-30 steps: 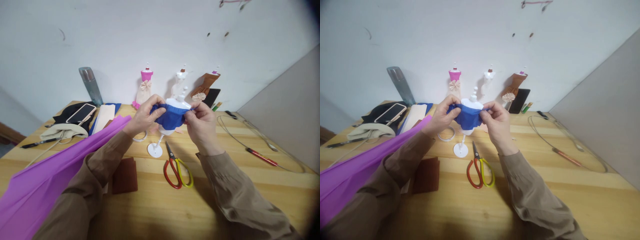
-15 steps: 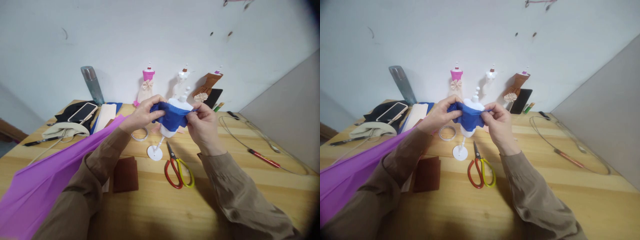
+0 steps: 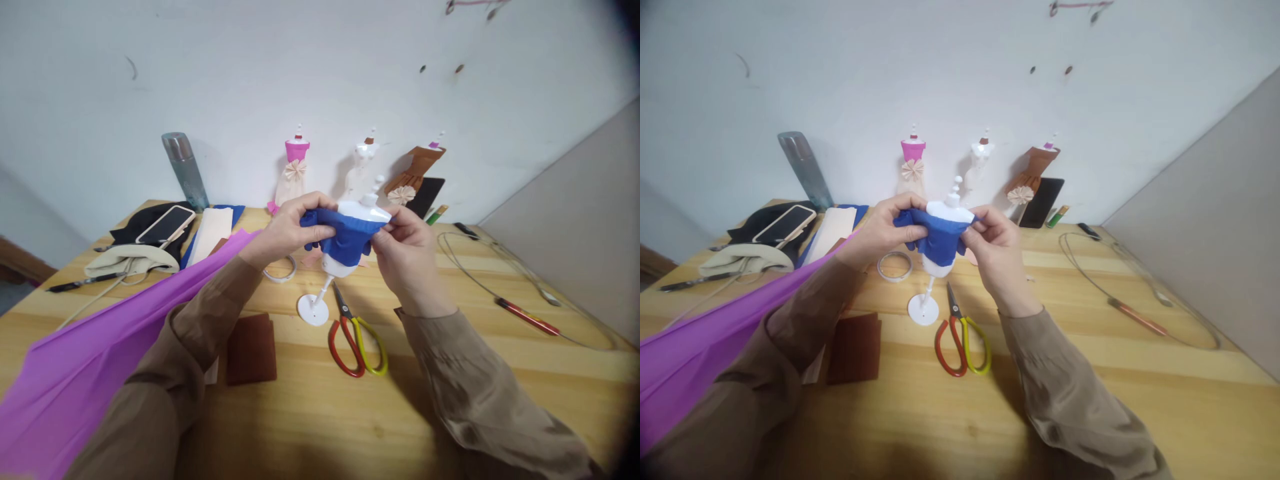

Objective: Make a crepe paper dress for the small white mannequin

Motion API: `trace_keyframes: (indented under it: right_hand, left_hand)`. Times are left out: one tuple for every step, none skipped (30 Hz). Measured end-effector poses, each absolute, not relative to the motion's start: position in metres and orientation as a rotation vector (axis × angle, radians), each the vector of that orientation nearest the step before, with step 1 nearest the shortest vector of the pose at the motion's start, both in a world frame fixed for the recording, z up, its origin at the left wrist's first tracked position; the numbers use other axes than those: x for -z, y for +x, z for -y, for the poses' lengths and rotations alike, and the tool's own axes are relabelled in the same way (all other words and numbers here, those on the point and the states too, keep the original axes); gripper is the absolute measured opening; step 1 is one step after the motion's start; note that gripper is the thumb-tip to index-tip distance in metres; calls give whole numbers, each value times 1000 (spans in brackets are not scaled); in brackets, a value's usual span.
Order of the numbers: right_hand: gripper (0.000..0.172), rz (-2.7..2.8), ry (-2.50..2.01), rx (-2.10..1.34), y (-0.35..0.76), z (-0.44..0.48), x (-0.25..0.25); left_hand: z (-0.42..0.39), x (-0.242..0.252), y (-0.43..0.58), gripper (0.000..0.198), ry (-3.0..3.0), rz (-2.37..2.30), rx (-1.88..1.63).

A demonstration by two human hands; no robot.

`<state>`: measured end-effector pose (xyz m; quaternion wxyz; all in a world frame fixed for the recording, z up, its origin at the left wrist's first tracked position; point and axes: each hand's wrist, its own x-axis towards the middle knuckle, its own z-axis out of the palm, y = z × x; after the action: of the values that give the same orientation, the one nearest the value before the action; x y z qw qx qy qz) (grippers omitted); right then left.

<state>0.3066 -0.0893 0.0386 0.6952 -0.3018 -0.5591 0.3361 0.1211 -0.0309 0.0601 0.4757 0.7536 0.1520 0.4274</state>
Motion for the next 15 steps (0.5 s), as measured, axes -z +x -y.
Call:
trace_keyframes:
  right_hand:
    - [13, 1241, -679, -745, 305, 90, -39]
    - [12, 1236, -688, -739, 304, 91, -39]
    - [12, 1233, -699, -734, 303, 92, -39]
    - [11, 1233, -710, -729, 302, 92, -39]
    - [11, 1237, -716, -726, 301, 93, -39]
    - [10, 1243, -719, -726, 301, 94, -39]
    - [10, 1250, -719, -727, 301, 95, -39]
    - [9, 1255, -719, -727, 300, 96, -39]
    - [8, 1260, -723, -725, 301, 96, -39]
    - [8, 1264, -733, -721, 301, 97, -39]
    - [8, 1268, -746, -714, 301, 97, -39]
    - [8, 1270, -758, -707, 301, 97, -39]
    - [9, 1271, -768, -701, 301, 98, -39]
    - [9, 1271, -776, -694, 301, 98, -38]
    - [9, 1270, -780, -688, 301, 98, -38]
  left_hand:
    - [31, -60, 121, 24, 1842, -367, -1043]
    - [32, -61, 121, 23, 1842, -363, -1039]
    - [32, -61, 120, 22, 1841, -361, -1034]
    - [33, -62, 120, 21, 1841, -361, -1028]
    - [33, -62, 119, 20, 1843, -363, -1023]
    - [34, -62, 119, 19, 1847, -365, -1019]
    - [34, -62, 118, 18, 1852, -368, -1015]
    - [34, -63, 118, 18, 1858, -372, -1011]
    - [35, -63, 118, 17, 1863, -377, -1009]
    - [35, -63, 118, 17, 1866, -384, -1007]
    - [35, -63, 118, 18, 1867, -392, -1008]
    - [35, -63, 118, 18, 1866, -400, -1010]
    - [35, -63, 118, 17, 1864, -406, -1011]
    - [35, -63, 118, 17, 1862, -412, -1015]
    - [35, -63, 119, 17, 1863, -417, -1016]
